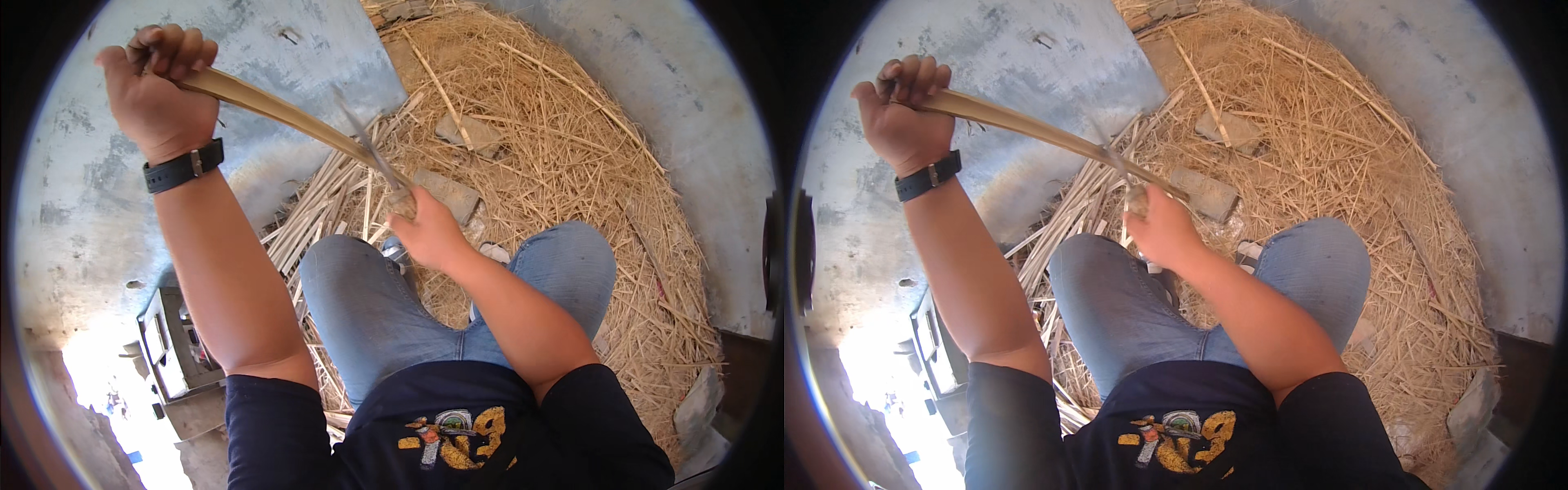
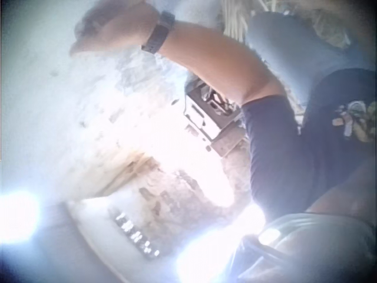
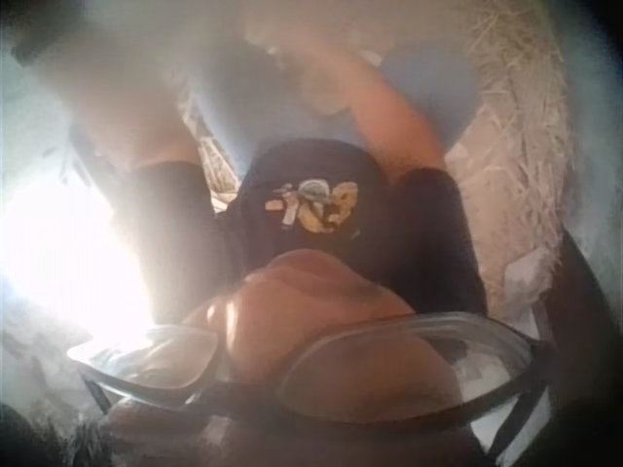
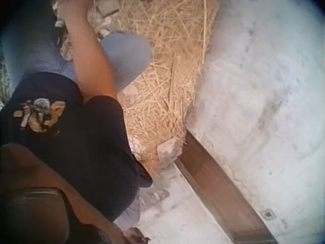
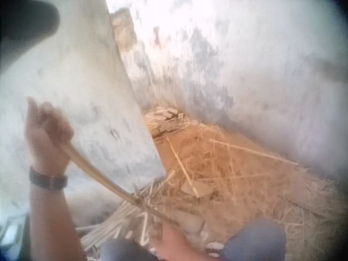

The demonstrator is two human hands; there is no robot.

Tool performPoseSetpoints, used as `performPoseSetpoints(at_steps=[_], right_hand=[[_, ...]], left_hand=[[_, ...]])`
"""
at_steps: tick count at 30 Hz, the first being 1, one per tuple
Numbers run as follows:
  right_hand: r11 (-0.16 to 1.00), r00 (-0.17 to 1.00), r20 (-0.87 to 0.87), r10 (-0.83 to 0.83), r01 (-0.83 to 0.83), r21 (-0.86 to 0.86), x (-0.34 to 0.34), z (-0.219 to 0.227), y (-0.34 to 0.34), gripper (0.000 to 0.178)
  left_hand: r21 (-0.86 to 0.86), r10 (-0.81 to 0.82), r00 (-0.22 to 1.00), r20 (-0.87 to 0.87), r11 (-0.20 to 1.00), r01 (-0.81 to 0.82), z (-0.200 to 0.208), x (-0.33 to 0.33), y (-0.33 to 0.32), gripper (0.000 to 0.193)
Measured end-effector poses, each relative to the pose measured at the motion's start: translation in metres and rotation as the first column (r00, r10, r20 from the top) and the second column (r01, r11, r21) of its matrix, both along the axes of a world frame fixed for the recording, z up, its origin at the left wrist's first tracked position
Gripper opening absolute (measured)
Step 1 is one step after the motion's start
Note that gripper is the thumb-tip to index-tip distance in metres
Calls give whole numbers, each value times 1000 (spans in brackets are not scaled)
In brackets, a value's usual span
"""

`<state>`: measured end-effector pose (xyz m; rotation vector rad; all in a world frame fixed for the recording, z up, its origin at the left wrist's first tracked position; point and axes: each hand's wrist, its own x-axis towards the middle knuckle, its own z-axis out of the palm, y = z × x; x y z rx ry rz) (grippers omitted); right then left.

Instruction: The person sits on a straw-covered floor and uses a curved blade to split long bamboo poles into thin strips. They hold the pole with one hand and repeatedly strike it with the blade to separate the fibers, accumulating a pile of split bamboo strips.

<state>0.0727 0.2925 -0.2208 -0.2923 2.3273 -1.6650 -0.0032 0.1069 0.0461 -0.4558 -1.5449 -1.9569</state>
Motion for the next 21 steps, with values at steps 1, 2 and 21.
performPoseSetpoints(at_steps=[1, 2, 21], right_hand=[[999, 997, -77, 11, -15, -46, 2, 14, 0, 45], [998, 994, -108, 22, -29, -55, 4, 22, -3, 44], [998, 962, 271, 42, -53, 32, -14, -34, -14, 38]], left_hand=[[-7, -18, 1000, 2, 1000, 18, -1, -3, -6, 38], [-27, -24, 1000, 6, 999, 24, 4, -1, -14, 35], [-79, 594, 793, -137, 791, -606, -13, -19, -15, 32]])
